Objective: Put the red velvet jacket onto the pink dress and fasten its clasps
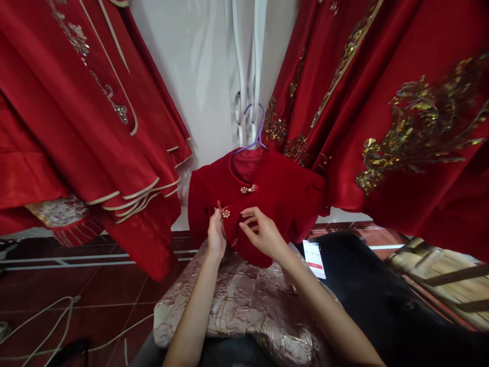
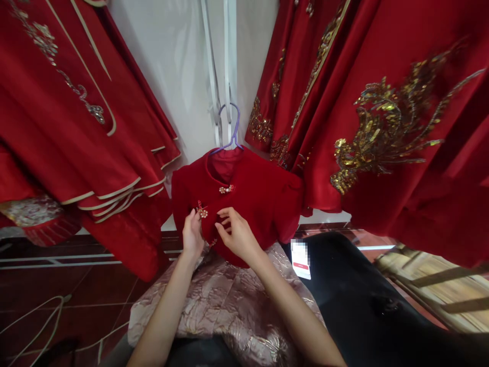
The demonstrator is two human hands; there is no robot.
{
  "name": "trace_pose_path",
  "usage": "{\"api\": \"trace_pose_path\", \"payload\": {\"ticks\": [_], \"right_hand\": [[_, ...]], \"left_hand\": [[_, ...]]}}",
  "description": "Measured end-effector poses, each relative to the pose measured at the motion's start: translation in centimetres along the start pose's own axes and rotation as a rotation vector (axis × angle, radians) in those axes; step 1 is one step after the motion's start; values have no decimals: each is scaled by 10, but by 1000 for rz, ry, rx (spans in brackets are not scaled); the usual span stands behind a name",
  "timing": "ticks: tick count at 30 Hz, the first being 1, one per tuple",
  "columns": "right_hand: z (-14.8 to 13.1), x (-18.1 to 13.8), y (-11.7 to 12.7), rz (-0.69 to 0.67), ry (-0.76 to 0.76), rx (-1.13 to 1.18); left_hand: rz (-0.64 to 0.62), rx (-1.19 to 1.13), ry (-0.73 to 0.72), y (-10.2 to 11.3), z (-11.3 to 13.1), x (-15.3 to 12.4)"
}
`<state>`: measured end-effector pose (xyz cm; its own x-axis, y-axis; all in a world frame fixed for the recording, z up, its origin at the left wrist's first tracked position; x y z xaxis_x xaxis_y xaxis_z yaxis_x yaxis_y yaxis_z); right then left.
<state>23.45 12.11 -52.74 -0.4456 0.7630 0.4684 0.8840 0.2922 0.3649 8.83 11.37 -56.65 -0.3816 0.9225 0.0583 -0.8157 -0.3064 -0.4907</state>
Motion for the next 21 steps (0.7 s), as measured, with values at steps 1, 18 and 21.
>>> {"api": "trace_pose_path", "payload": {"ticks": [1, 18, 21], "right_hand": [[3, 2, -1, 16, 3, -29], [20, 27, -23, 161, -69, 64], [17, 25, -20, 159, -23, 44]], "left_hand": [[73, 30, -34, 5, -3, 1], [246, 507, -406, 28, 11, 11], [229, 579, -456, 33, 5, 24]]}}
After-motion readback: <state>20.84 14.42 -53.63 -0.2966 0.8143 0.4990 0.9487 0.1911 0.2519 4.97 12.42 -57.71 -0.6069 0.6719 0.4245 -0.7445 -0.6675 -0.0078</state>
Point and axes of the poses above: each hand's wrist, its own x-axis towards the middle knuckle, its own y-axis out of the back of the hand, z = x × y, the point moved 2 cm from there along x, towards the middle knuckle, and after that the axes turned 2 degrees about y, right-handed, at the moved point
